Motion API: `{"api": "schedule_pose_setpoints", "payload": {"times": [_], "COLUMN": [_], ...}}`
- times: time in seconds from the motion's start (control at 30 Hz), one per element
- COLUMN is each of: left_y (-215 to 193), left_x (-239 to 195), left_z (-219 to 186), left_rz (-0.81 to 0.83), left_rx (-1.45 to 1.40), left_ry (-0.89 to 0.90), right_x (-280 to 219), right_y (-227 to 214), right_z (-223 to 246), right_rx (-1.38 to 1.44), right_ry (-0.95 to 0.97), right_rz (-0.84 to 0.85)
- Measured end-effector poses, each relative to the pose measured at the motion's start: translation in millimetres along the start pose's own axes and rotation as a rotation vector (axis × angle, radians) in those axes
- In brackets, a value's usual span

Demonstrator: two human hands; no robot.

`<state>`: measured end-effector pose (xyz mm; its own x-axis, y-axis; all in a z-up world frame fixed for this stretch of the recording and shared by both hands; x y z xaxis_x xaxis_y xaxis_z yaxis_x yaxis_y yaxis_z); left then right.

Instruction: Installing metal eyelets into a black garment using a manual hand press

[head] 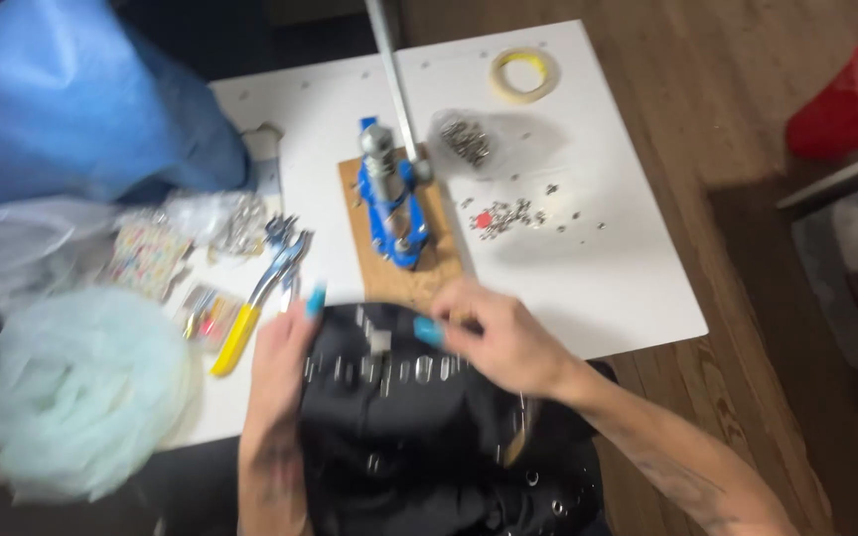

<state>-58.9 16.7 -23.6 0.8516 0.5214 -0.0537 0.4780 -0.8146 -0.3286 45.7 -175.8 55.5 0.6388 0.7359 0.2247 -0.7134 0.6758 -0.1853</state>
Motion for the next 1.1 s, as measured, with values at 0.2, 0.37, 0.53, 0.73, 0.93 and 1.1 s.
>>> {"api": "schedule_pose_setpoints", "payload": {"times": [0.2, 0.37, 0.53, 0.73, 0.93, 1.1], "left_y": [15, 16, 15, 13, 13, 15], "left_x": [-23, -21, -21, -16, -17, -18], "left_z": [-18, -25, -15, -15, -11, -12], "left_rz": [0.085, 0.103, 0.096, 0.110, 0.123, 0.140], "left_rx": [-0.048, -0.069, -0.113, -0.187, -0.189, -0.220], "left_ry": [-0.019, -0.027, -0.022, 0.086, 0.063, 0.066], "right_x": [-27, 1, 8, 6, 25, 45], "right_y": [-80, -112, -108, -100, -51, -25], "right_z": [-41, -58, -65, -76, -50, -40], "right_rx": [-1.044, -1.503, -1.564, -1.531, -0.968, -0.679], "right_ry": [-0.303, -0.188, -0.398, -0.491, -0.702, -0.889], "right_rz": [-0.064, -0.074, -0.038, -0.033, -0.105, -0.188]}}
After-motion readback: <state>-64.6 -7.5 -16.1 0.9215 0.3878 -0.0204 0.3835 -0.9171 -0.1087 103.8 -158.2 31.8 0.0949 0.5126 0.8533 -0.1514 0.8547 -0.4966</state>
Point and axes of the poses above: each hand's wrist, its own x-axis towards the middle knuckle, its own y-axis out of the palm, z = x × y, the point moved 4 cm from there along x, towards the middle knuckle, and after that the axes turned 14 degrees about x, right-handed, at the moved point
